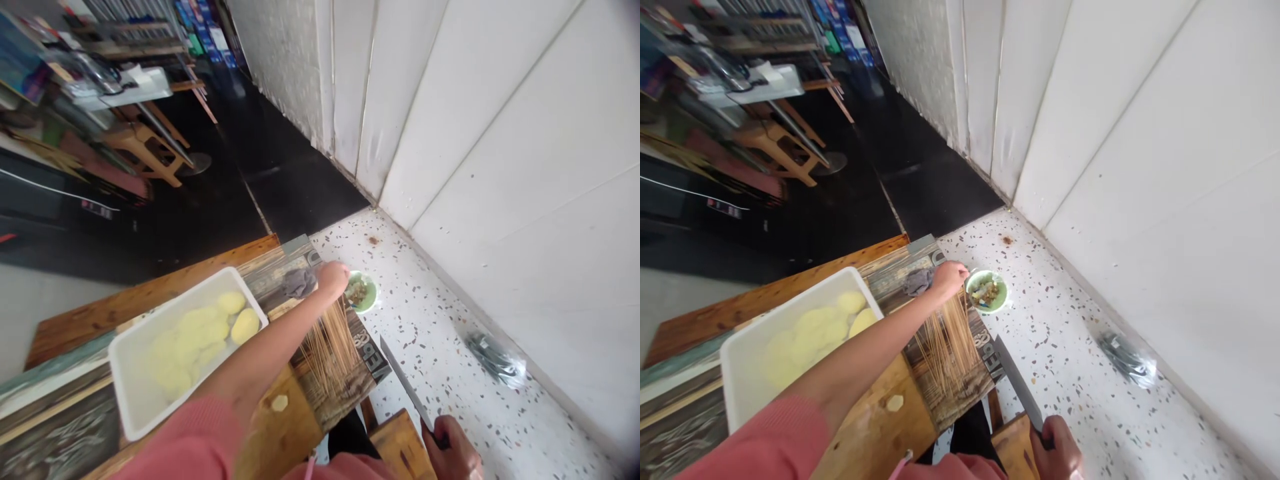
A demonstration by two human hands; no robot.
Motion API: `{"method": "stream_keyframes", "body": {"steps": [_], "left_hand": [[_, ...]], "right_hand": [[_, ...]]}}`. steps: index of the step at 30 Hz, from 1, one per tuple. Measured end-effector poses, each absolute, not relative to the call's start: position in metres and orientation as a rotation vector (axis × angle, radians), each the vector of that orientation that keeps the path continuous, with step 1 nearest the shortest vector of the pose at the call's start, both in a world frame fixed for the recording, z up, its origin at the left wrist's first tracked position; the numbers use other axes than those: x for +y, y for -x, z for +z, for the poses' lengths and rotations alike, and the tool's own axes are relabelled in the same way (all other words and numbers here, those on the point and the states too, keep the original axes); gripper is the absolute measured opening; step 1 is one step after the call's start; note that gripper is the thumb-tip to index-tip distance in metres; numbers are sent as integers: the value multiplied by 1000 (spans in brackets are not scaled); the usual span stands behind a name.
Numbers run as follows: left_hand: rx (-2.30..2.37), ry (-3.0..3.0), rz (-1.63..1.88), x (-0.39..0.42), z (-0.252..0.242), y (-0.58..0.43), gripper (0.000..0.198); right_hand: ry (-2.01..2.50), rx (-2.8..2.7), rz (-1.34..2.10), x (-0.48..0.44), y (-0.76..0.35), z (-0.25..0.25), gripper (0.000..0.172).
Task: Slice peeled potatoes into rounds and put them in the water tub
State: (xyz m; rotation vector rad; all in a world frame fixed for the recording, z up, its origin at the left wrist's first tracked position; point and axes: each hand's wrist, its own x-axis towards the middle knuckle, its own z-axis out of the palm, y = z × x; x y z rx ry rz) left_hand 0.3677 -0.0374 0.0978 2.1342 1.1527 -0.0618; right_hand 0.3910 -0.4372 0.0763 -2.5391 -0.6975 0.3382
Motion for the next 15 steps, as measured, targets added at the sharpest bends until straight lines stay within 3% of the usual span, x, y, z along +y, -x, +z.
{"method": "stream_keyframes", "body": {"steps": [4, 7, 10, 15], "left_hand": [[995, -2237, -142, -86, 102, -299, 23], [700, -2417, -315, -138, 78, -214, 22], [774, -2334, -509, -182, 43, -143, 44], [1002, -2212, -486, -208, 9, -111, 32]], "right_hand": [[2519, -792, 405, -431, -406, 73, 42], [2506, -865, 424, -417, -415, 73, 39], [2497, -923, 446, -397, -418, 72, 39], [2473, -1066, 445, -364, -412, 75, 41]]}}
